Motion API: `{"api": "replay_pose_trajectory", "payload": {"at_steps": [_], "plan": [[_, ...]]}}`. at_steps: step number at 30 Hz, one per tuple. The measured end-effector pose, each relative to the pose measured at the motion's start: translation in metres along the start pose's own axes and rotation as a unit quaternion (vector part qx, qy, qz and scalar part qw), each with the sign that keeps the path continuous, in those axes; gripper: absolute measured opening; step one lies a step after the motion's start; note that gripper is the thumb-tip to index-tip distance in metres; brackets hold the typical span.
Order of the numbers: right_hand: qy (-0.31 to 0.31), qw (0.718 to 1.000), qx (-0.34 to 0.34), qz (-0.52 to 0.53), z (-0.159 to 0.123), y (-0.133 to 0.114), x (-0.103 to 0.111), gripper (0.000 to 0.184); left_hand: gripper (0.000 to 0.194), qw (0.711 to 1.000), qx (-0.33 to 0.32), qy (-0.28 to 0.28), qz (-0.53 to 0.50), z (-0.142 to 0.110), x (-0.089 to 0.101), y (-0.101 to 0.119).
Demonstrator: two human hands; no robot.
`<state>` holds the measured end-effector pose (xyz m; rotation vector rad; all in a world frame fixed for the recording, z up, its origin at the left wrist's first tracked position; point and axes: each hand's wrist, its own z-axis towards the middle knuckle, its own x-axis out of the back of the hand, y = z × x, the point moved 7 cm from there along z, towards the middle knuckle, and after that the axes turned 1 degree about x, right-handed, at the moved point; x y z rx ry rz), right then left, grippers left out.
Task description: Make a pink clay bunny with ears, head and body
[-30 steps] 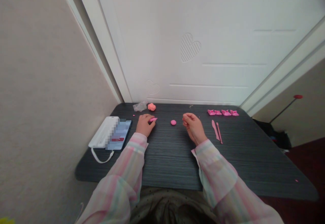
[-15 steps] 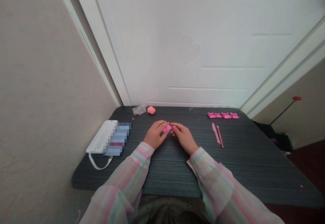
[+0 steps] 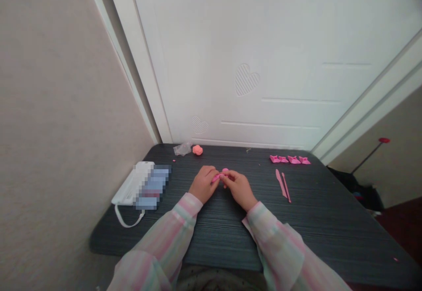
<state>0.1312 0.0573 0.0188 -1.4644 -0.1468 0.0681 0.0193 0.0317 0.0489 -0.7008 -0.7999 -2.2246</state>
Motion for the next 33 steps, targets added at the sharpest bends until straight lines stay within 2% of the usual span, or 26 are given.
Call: {"api": "replay_pose_trajectory", "payload": {"at_steps": [4, 8, 13, 16, 23, 25, 28, 31, 33], "plan": [[0.036, 0.999, 0.008, 0.028, -0.002, -0.004, -0.001, 0.012, 0.009, 1.0, 0.01, 0.024, -0.003, 0.001, 0.004, -0.002], [0.063, 0.992, 0.0, 0.112, 0.002, -0.004, 0.005, 0.013, 0.01, 0.999, 0.021, 0.042, -0.004, 0.001, 0.006, -0.004], [0.157, 0.954, -0.002, 0.256, 0.011, 0.0, 0.05, 0.015, 0.008, 0.992, 0.1, 0.079, 0.015, -0.002, 0.018, -0.023], [0.156, 0.938, -0.029, 0.31, 0.016, 0.008, 0.062, 0.019, 0.016, 0.987, 0.135, 0.085, 0.019, -0.004, 0.022, -0.034], [0.093, 0.927, -0.082, 0.355, 0.015, 0.019, 0.047, 0.003, 0.019, 0.99, 0.132, 0.042, 0.011, -0.002, 0.011, -0.037], [0.09, 0.928, -0.085, 0.351, 0.014, 0.02, 0.048, 0.009, 0.018, 0.991, 0.133, 0.035, 0.008, -0.002, 0.01, -0.037], [0.094, 0.937, -0.081, 0.328, 0.013, 0.022, 0.05, 0.017, 0.016, 0.991, 0.133, 0.03, 0.005, -0.003, 0.01, -0.037], [0.1, 0.951, -0.064, 0.287, 0.013, 0.021, 0.046, 0.012, 0.015, 0.991, 0.128, 0.029, -0.001, -0.002, 0.009, -0.032], [0.094, 0.963, -0.048, 0.248, 0.012, 0.019, 0.038, 0.015, 0.016, 0.992, 0.12, 0.027, -0.009, -0.002, 0.007, -0.025]]}}
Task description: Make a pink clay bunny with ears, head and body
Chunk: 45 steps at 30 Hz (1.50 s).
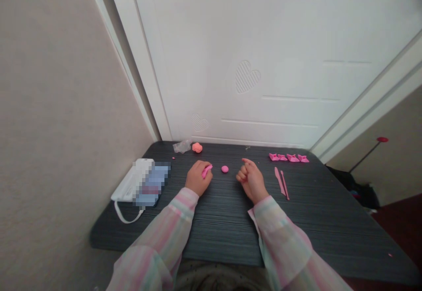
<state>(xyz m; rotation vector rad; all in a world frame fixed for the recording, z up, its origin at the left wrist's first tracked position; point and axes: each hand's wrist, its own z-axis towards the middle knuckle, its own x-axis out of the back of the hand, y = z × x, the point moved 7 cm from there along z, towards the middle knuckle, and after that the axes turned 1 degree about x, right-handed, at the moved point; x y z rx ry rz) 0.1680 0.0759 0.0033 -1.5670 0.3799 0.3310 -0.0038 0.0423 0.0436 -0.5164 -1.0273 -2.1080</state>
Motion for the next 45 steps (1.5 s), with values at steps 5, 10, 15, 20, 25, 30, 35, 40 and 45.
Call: {"api": "replay_pose_trajectory", "payload": {"at_steps": [5, 10, 15, 20, 25, 30, 35, 40, 45], "plan": [[-0.078, 0.989, 0.008, -0.122, -0.011, 0.016, -0.027, 0.029, 0.014, 0.999, -0.041, -0.026, -0.019, -0.006, -0.009, 0.019], [-0.141, 0.972, -0.021, -0.186, -0.019, 0.029, -0.038, 0.024, 0.008, 0.997, -0.058, -0.043, -0.02, -0.008, -0.016, 0.024], [-0.149, 0.968, -0.024, -0.201, -0.021, 0.023, -0.038, 0.027, 0.006, 0.997, -0.059, -0.043, -0.018, -0.01, -0.021, 0.023], [-0.157, 0.971, -0.021, -0.179, -0.023, 0.018, -0.039, 0.026, 0.007, 0.997, -0.065, -0.033, -0.041, -0.011, -0.017, 0.028], [-0.101, 0.99, 0.0, -0.097, -0.017, 0.016, -0.037, 0.024, 0.007, 0.998, -0.044, -0.013, -0.051, -0.009, -0.01, 0.029], [0.026, 0.999, 0.024, 0.03, 0.002, -0.001, -0.001, 0.019, 0.008, 0.998, -0.028, -0.024, -0.041, -0.013, -0.01, 0.025], [0.033, 0.993, -0.013, 0.115, 0.008, -0.007, 0.012, 0.012, 0.007, 0.999, 0.021, -0.026, -0.005, -0.008, -0.007, 0.004], [-0.004, 0.985, -0.047, 0.165, 0.003, -0.004, -0.001, 0.012, 0.018, 0.995, 0.077, -0.03, 0.051, 0.006, -0.002, -0.033], [-0.02, 0.979, -0.064, 0.193, -0.001, -0.002, -0.004, 0.034, 0.021, 0.983, 0.123, -0.05, 0.125, 0.014, 0.002, -0.063]]}}
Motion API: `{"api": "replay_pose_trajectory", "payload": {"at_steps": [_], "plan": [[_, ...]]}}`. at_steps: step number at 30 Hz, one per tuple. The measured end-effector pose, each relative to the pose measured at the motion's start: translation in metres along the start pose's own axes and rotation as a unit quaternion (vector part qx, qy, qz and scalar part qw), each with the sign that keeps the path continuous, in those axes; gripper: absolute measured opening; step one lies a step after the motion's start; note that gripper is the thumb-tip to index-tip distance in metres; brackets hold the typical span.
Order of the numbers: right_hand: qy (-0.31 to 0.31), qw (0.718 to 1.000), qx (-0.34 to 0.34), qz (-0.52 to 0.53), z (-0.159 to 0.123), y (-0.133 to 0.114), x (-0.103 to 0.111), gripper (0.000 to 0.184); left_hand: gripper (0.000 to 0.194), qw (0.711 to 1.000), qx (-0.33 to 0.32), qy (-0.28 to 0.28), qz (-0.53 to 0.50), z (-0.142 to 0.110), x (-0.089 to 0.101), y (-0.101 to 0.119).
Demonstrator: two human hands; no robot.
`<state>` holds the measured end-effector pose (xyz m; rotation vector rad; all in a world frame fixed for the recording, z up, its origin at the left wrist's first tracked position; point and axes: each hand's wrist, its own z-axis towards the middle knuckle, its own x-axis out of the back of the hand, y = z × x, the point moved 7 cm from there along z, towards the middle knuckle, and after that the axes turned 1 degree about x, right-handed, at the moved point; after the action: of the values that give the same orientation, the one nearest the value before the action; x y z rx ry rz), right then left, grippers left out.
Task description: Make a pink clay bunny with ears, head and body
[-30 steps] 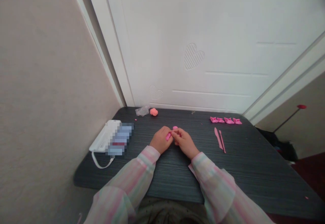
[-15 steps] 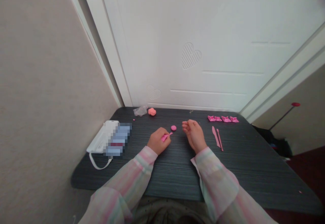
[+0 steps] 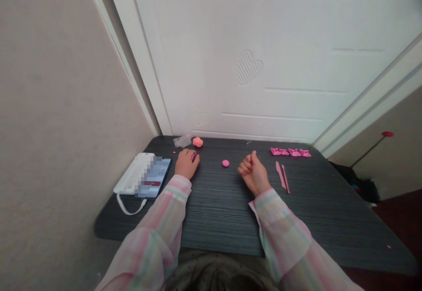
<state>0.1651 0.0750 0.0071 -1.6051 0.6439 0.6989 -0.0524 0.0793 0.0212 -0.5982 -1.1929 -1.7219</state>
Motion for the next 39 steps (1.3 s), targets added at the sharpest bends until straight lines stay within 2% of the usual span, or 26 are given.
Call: {"api": "replay_pose_trajectory", "payload": {"at_steps": [2, 4, 8, 11, 14, 20, 24, 26, 29, 32, 34, 36, 38, 39], "plan": [[-0.002, 1.0, -0.002, 0.004, -0.001, 0.002, 0.0, 0.044, 0.022, 1.0, 0.007, -0.008, 0.023, 0.002, -0.001, -0.004], [0.0, 1.0, -0.001, 0.003, -0.002, 0.003, 0.0, 0.041, 0.023, 0.999, 0.009, -0.016, 0.038, 0.003, -0.003, -0.004], [0.002, 1.0, 0.001, -0.01, -0.002, 0.004, -0.001, 0.003, 0.023, 0.999, 0.011, -0.018, 0.049, 0.003, -0.003, -0.005], [0.004, 1.0, 0.001, -0.026, -0.001, 0.004, -0.001, 0.028, 0.023, 0.999, 0.014, -0.013, 0.045, 0.003, -0.003, -0.006], [0.002, 0.999, -0.001, -0.044, -0.001, 0.005, -0.002, 0.036, 0.024, 0.999, 0.018, -0.007, 0.036, 0.002, -0.002, -0.007], [-0.006, 0.997, 0.007, -0.079, -0.004, 0.003, -0.005, 0.02, 0.025, 0.999, 0.05, 0.009, 0.007, 0.0, 0.001, -0.008], [-0.011, 0.993, 0.035, -0.11, -0.007, 0.002, -0.007, 0.03, 0.026, 0.995, 0.075, 0.031, -0.053, -0.001, 0.012, -0.007], [-0.01, 0.989, 0.051, -0.135, -0.007, 0.002, -0.009, 0.032, 0.028, 0.991, 0.079, 0.038, -0.105, -0.001, 0.017, 0.002], [-0.019, 0.98, 0.072, -0.185, -0.005, 0.003, -0.022, 0.026, 0.033, 0.974, 0.077, 0.029, -0.211, 0.0, 0.017, 0.03], [-0.045, 0.965, 0.103, -0.238, -0.001, 0.0, -0.046, 0.033, 0.043, 0.938, 0.094, -0.017, -0.333, 0.006, 0.007, 0.069], [-0.068, 0.947, 0.145, -0.277, -0.001, -0.005, -0.065, 0.038, 0.058, 0.912, 0.11, -0.051, -0.392, 0.014, 0.0, 0.093], [-0.098, 0.926, 0.187, -0.314, -0.003, -0.01, -0.082, 0.034, 0.067, 0.876, 0.133, -0.076, -0.457, 0.024, -0.002, 0.11], [-0.135, 0.893, 0.217, -0.371, -0.008, -0.011, -0.095, 0.033, 0.067, 0.736, 0.22, -0.13, -0.627, 0.029, -0.013, 0.119], [-0.152, 0.874, 0.224, -0.404, -0.01, -0.011, -0.1, 0.036, 0.065, 0.677, 0.243, -0.144, -0.679, 0.029, -0.016, 0.124]]}}
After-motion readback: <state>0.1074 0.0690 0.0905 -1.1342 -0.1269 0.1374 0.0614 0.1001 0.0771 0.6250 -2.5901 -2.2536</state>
